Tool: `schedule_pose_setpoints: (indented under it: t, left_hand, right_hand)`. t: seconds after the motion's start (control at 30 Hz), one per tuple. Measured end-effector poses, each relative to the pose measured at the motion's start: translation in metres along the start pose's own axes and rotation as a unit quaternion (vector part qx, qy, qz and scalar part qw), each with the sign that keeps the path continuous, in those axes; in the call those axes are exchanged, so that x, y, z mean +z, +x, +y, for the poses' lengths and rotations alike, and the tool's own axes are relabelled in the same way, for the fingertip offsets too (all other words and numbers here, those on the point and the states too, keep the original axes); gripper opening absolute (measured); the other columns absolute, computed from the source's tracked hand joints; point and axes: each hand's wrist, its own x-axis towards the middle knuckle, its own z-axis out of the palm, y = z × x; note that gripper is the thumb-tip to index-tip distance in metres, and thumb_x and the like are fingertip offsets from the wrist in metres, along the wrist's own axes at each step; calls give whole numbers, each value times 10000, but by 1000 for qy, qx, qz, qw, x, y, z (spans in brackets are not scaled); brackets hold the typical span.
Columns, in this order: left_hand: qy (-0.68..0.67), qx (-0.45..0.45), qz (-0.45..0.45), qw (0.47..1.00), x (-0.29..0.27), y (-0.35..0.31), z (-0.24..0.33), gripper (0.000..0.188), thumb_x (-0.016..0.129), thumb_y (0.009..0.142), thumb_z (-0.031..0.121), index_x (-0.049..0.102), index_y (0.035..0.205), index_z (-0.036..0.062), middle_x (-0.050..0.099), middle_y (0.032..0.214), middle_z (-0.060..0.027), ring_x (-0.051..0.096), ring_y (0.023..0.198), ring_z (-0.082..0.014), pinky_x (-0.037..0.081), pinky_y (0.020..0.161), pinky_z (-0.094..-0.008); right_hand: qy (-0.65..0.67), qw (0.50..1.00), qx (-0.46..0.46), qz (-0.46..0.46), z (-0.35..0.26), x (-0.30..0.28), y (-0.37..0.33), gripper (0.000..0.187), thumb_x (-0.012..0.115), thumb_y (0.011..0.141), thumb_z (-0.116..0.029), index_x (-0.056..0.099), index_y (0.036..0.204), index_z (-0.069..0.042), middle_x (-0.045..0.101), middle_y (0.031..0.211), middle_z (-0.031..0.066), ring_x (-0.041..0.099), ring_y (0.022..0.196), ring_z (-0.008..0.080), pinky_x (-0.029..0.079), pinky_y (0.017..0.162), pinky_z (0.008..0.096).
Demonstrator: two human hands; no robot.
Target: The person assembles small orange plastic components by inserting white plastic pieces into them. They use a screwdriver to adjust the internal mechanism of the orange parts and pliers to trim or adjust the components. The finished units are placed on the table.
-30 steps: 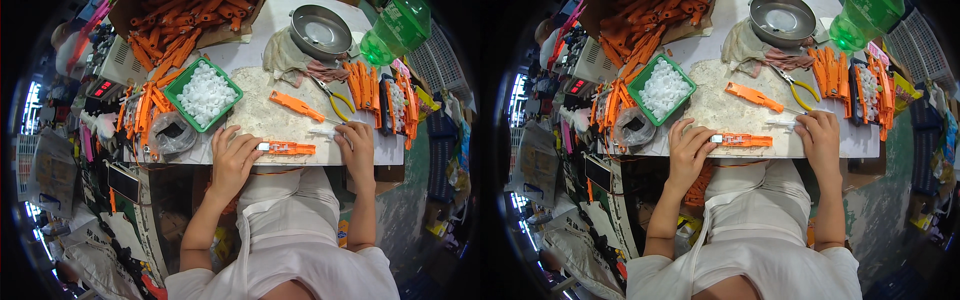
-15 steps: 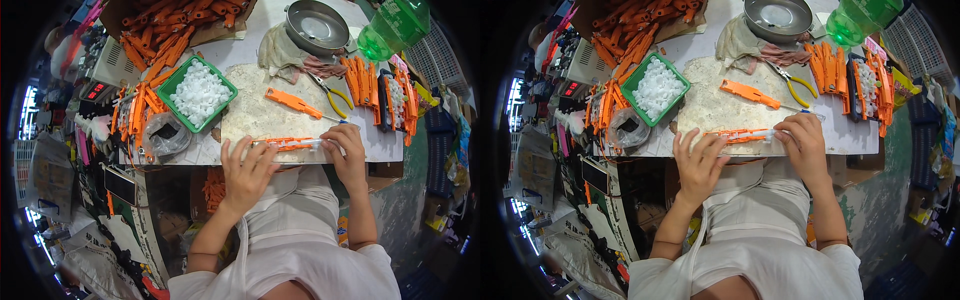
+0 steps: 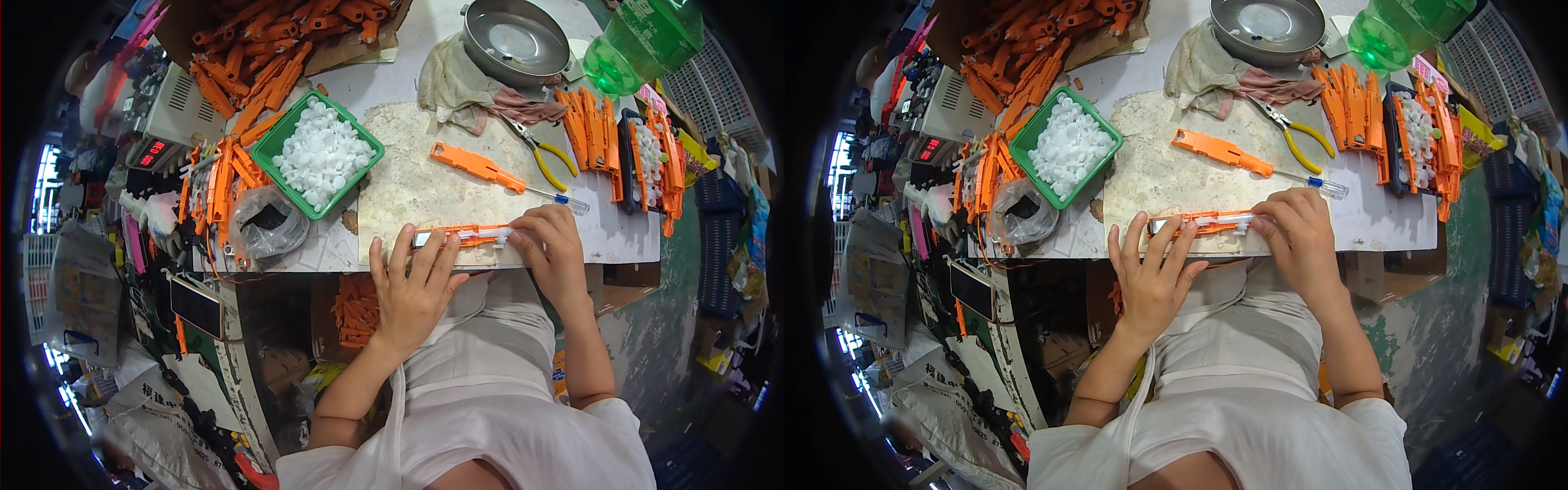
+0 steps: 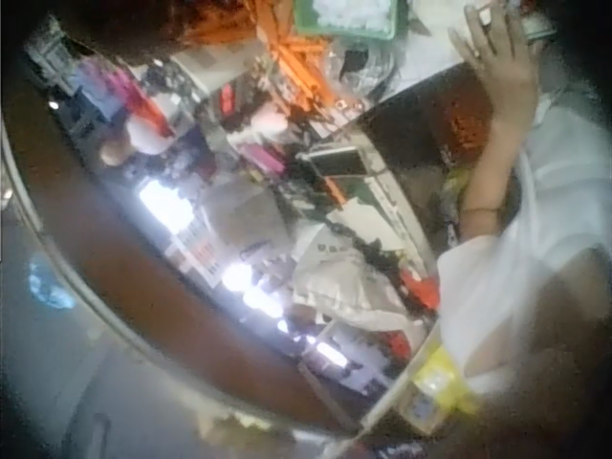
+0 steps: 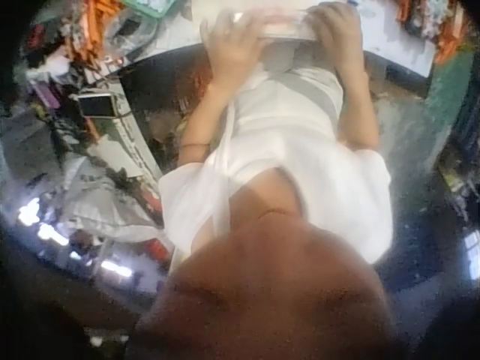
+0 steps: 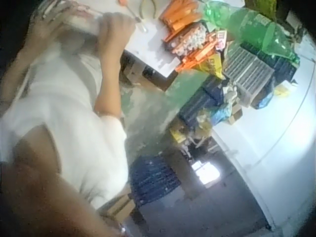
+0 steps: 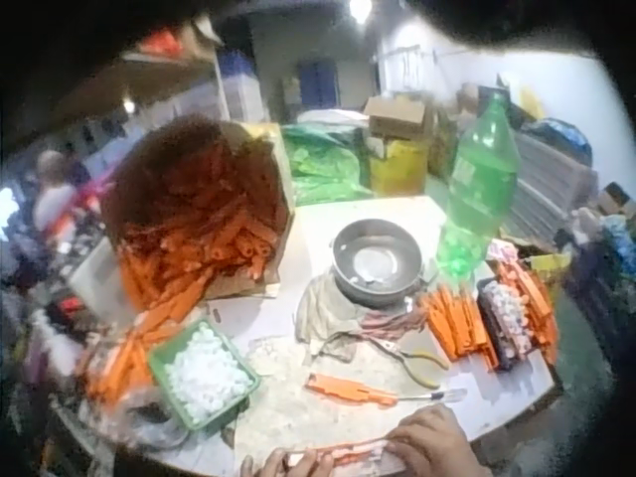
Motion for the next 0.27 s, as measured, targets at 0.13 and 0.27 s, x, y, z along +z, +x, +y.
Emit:
schedule_pose_setpoints:
  t: [0.13,0.27]
  left_hand:
    - [0,2,2,1000,1,-2,0,493,681,800,346,601,1246,155,526,1312,-13,342,1287,-326,184,1080,-577]
    - [1,1,-1,1000,1,-2,0,477,673,816,331,598,1254,160,516,1329,-12,339,1293,-325,179,1083,-577]
  right_hand:
    - [12,1000,4,1,-1,0,-1,230,719,752,-107,655,970,-65,608,915,63,527,917,260,420,825,363]
    - [-29,998,-53,-36,-4,-3,-3,271,723,752,-122,657,1014,-102,605,985,61,514,993,267,419,870,385]
